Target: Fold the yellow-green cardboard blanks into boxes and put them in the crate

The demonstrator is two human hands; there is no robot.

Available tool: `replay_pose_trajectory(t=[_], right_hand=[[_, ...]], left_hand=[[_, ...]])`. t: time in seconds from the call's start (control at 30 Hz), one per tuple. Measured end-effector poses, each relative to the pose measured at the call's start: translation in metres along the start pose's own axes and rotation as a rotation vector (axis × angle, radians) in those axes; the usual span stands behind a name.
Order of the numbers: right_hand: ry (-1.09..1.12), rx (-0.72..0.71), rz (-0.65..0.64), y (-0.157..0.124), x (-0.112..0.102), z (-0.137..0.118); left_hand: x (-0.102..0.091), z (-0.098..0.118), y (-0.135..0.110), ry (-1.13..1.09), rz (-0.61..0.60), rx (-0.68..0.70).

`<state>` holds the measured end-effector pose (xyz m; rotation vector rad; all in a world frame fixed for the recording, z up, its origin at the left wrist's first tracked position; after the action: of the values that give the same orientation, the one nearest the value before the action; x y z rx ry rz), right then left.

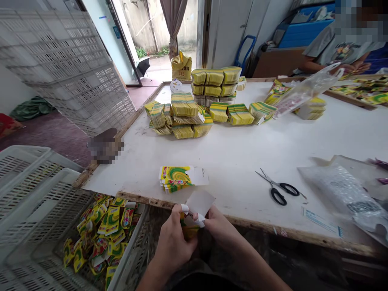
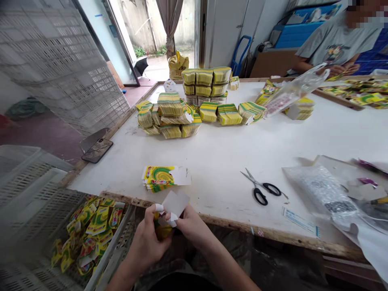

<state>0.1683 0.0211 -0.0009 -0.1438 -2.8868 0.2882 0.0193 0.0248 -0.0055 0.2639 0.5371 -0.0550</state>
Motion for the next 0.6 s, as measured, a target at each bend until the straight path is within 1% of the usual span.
replay_pose_trajectory(t=[0.07, 0.13, 0.2, 0.23, 0.27, 0.33, 0.37, 0.4, 0.43, 0.53, 0.6], right_hand=[[-0.188, -0.163, -0.034, -0.004, 0.001, -0.001], [-0.382, -0.306, -0.085, -0.009, 0.002, 0.001], [-0.494, -0.41, -0.116, -0.013, 0.002, 0.006], [-0.511, -0.444, -0.116, -0.013, 0.001, 0.009], [-0.515, -0.465, -0.097, -0.012, -0.001, 0.012], [-0.507, -0.482, -0.007, -0.009, -0.008, 0.016], [-0.507, -0.493, 0.029, -0.007, -0.012, 0.017], [-0.518, -0.513, 0.038, -0.005, -0.015, 0.018], [-0.54, -0.536, 0.019, -0.004, -0.017, 0.018], [-0.639, -0.585, -0.101, -0.001, -0.02, 0.019], [-0.684, -0.594, -0.112, 0.001, -0.022, 0.017]], left_hand=[[0.002, 0.0, 0.002, -0.038, -0.02, -0.081], [0.006, -0.003, 0.003, -0.073, -0.045, -0.13], [0.011, -0.005, 0.004, -0.107, -0.062, -0.115], [0.012, -0.006, 0.004, -0.109, -0.048, -0.096], [0.012, -0.007, 0.004, -0.091, -0.01, -0.079], [0.008, -0.007, 0.005, -0.016, 0.09, -0.063], [0.005, -0.007, 0.005, 0.02, 0.116, -0.054], [0.002, -0.007, 0.006, 0.046, 0.119, -0.034], [-0.002, -0.006, 0.007, 0.061, 0.102, -0.001], [-0.011, -0.002, 0.012, 0.11, 0.015, 0.107], [-0.015, -0.001, 0.015, 0.155, -0.029, 0.141]])
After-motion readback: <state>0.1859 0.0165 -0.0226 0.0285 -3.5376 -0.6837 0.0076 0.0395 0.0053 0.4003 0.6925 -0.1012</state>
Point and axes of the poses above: each hand's wrist, its own y-axis towards the middle knuckle, its own x-axis out of the palm, z = x × y, the point moved 2 cm from there along y, towards the middle knuckle, and after that the axes turned 11 degrees about z, right-handed, at the moved point
